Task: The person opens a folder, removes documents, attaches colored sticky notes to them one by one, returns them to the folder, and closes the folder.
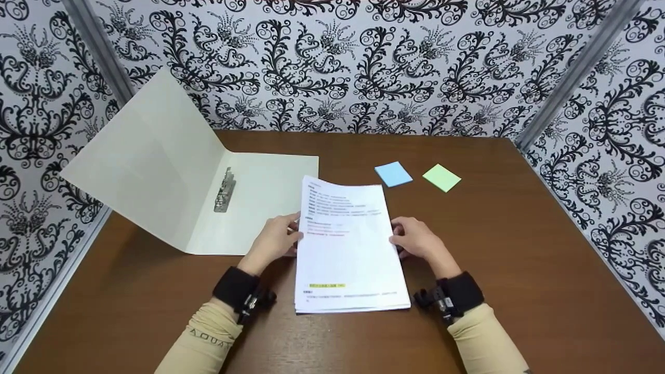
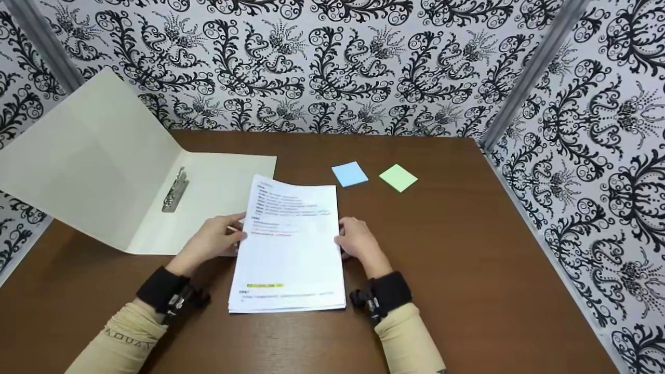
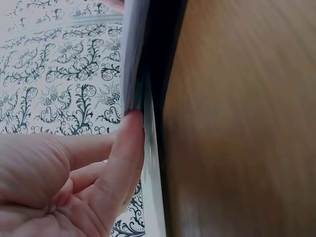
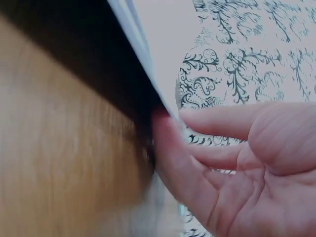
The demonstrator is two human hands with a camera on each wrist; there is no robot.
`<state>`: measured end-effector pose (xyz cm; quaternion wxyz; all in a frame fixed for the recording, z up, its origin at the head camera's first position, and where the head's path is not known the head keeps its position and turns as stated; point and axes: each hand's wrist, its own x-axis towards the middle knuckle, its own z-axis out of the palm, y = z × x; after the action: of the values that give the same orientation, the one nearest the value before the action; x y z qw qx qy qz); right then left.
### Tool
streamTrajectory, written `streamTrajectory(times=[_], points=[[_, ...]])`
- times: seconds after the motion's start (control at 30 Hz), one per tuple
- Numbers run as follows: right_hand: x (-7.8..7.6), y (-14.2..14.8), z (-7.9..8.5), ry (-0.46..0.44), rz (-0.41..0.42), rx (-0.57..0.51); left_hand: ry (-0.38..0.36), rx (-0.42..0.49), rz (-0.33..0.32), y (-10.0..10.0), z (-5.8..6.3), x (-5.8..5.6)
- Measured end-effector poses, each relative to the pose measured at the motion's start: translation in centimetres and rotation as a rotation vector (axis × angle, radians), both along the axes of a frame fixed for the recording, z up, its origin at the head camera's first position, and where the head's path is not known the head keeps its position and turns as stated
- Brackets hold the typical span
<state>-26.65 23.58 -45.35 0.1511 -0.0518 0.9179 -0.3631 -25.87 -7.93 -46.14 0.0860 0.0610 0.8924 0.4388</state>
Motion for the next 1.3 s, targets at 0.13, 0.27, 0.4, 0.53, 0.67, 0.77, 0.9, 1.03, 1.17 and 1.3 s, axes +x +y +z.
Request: streamTrajectory(times=[0.13,0.27,0.4,0.53,0.67,0.77,0.9,1.03,1.17,1.3], points=[[0.2,-0.6,-0.1,0.069,0.015,0.123,0.011,-0.015,0.008,-0.1,0.0,0.0],[0.4,-1.0,-0.3,0.127,0.048,0.202,0.072,-0.054,-0.001,-0.3,0.1,0.0],[0.4,-1.3,-0.5,0.148,0.062,0.237,0.122,-0.106,0.026,-0.4,0.1,-0.1],[0.3,-1.4,-0.5,0.160,0.074,0.258,0.114,-0.132,0.050,-0.6,0.3,-0.1],[0.2,-1.2,-0.5,0.194,0.105,0.287,0.114,-0.169,0.069,-0.6,0.5,-0.1],[0.2,-1.0,-0.5,0.226,0.124,0.301,0.150,-0.197,0.082,-0.6,0.6,0.0],[-0.2,-0.8,-0.5,0.284,0.128,0.304,0.205,-0.236,0.082,-0.8,0.8,0.0],[-1.0,-0.6,-0.3,0.320,0.088,0.308,0.243,-0.295,0.085,-1.0,0.8,-0.1],[-2.3,-0.1,0.3,0.313,0.047,0.324,0.278,-0.334,0.096,-1.3,0.7,-0.1],[-4.0,0.5,1.0,0.308,0.022,0.337,0.290,-0.360,0.103,-1.6,0.6,-0.1]])
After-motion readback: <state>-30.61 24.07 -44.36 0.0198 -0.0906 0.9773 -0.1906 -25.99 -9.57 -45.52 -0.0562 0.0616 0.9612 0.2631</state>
